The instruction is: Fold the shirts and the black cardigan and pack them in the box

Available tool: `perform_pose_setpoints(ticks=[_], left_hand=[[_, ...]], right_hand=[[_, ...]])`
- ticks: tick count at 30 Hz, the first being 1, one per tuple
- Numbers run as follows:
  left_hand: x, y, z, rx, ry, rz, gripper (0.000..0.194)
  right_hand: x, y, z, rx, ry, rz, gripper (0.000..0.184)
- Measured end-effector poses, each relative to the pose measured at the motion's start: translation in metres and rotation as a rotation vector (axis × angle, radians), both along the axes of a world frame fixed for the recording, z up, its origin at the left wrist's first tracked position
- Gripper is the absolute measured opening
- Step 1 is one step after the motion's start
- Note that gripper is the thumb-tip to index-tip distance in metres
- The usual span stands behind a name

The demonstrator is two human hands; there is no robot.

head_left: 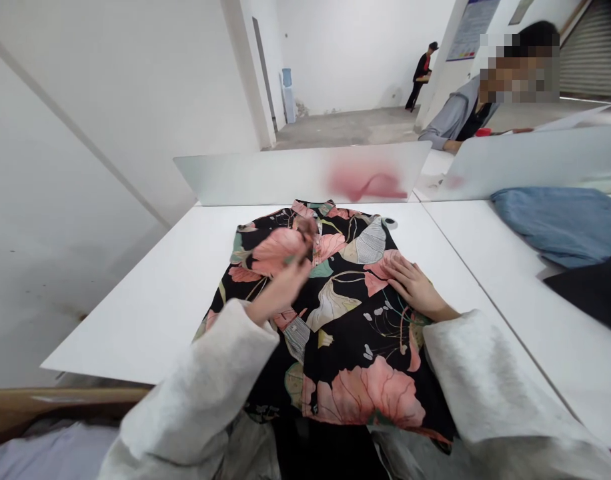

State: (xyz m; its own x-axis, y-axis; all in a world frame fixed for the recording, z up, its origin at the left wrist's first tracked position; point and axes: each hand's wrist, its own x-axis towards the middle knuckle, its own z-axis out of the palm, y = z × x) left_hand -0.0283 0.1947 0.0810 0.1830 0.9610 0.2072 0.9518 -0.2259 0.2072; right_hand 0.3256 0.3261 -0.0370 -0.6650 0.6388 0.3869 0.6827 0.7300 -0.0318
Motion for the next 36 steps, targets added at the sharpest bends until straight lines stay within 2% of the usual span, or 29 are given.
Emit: perform_pose_setpoints(ticks=[2, 5, 8, 11, 13, 15, 18, 22, 24, 26, 28, 32, 34, 36], left_hand=[[0.028, -0.013, -0.013, -0.081, 0.044, -0.058, 0.032], [0.032, -0.027, -0.023, -0.163, 0.067, -0.105, 0.028], [-0.002, -0.031, -0.022, -0.211, 0.079, -0.082, 0.031], [-0.054, -0.025, -0.018, -0.238, 0.136, 0.073, 0.038], [-0.085, -0.019, -0.019, -0.243, 0.176, 0.127, 0.038], [-0.107, -0.011, -0.023, -0.224, 0.212, 0.106, 0.035], [-0.120, -0.001, -0.034, -0.192, 0.255, 0.091, 0.035], [-0.121, 0.009, -0.046, -0.194, 0.240, 0.145, 0.038], [-0.123, 0.012, -0.051, -0.204, 0.220, 0.196, 0.038], [-0.127, 0.015, -0.054, -0.222, 0.191, 0.248, 0.038], [-0.132, 0.018, -0.056, -0.237, 0.151, 0.299, 0.039], [-0.146, 0.020, -0.059, -0.227, 0.061, 0.394, 0.044], [-0.154, 0.017, -0.059, -0.209, 0.030, 0.431, 0.045], [-0.163, 0.011, -0.058, -0.199, 0.019, 0.463, 0.043]], right_hand=[[0.000, -0.001, 0.003, -0.007, 0.035, 0.034, 0.046], [-0.001, -0.003, 0.007, -0.020, 0.066, 0.082, 0.042], [-0.003, -0.005, 0.013, -0.044, 0.126, 0.120, 0.039], [-0.006, -0.011, 0.026, -0.101, 0.204, 0.114, 0.037], [-0.010, -0.020, 0.037, -0.176, 0.237, 0.075, 0.038], [-0.017, -0.033, 0.046, -0.296, 0.215, 0.027, 0.041], [-0.033, -0.056, 0.051, -0.467, 0.067, -0.031, 0.042], [-0.052, -0.078, 0.047, -0.510, -0.002, -0.076, 0.031], [-0.057, -0.082, 0.050, -0.516, 0.080, -0.041, 0.026], [-0.060, -0.083, 0.062, -0.564, 0.225, -0.032, 0.028], [-0.066, -0.084, 0.081, -0.717, 0.415, -0.043, 0.034], [-0.087, -0.091, 0.113, -1.187, 0.797, -0.034, 0.044], [-0.100, -0.095, 0.116, -1.290, 0.933, -0.049, 0.047], [-0.111, -0.100, 0.112, -1.354, 1.012, -0.066, 0.049]])
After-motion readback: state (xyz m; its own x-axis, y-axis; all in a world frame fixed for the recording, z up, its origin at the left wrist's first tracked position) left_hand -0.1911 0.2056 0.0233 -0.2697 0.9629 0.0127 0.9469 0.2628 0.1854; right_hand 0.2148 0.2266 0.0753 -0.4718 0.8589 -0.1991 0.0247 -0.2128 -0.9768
